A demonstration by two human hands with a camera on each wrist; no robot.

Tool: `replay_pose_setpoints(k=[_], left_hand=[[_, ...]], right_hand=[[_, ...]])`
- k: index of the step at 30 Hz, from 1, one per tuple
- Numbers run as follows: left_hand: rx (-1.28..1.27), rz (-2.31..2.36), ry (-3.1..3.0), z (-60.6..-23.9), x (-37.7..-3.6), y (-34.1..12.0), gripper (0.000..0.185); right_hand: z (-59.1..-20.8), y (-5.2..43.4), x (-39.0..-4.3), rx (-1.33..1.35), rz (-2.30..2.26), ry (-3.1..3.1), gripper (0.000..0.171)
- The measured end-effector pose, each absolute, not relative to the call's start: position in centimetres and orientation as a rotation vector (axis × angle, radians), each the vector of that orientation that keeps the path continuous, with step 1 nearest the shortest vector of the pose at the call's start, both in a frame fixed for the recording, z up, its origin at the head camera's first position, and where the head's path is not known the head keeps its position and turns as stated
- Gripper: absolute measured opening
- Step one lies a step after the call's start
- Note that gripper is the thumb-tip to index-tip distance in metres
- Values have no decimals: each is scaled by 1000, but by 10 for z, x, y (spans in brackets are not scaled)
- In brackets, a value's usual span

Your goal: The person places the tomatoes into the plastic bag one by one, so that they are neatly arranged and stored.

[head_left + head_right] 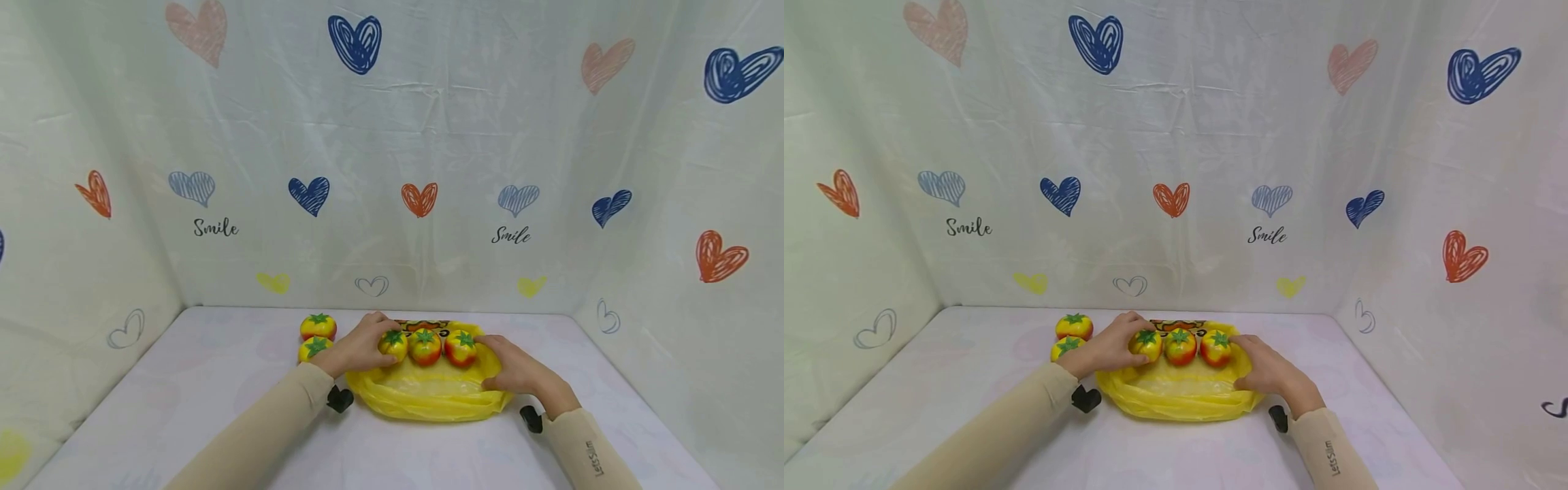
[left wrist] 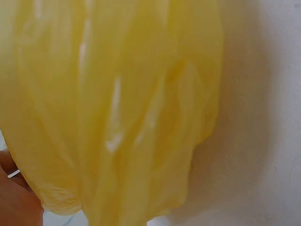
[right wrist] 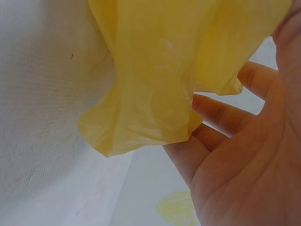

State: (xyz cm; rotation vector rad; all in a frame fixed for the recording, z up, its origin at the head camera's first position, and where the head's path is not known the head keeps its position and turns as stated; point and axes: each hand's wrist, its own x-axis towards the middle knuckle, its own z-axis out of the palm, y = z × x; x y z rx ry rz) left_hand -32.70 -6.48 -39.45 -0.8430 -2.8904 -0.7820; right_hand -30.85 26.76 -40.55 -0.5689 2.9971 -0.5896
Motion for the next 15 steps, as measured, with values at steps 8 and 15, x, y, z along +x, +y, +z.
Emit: replay_pose_setpoints(k=[8, 15], left_hand=[[-857, -747, -2896, -398, -332, -65, 53], [-855, -717, -2907, -398, -333, -64, 54]], right_hand=[[-405, 268, -308, -587, -595, 2997, 79], [-405, 268, -308, -602, -593, 2999, 78]])
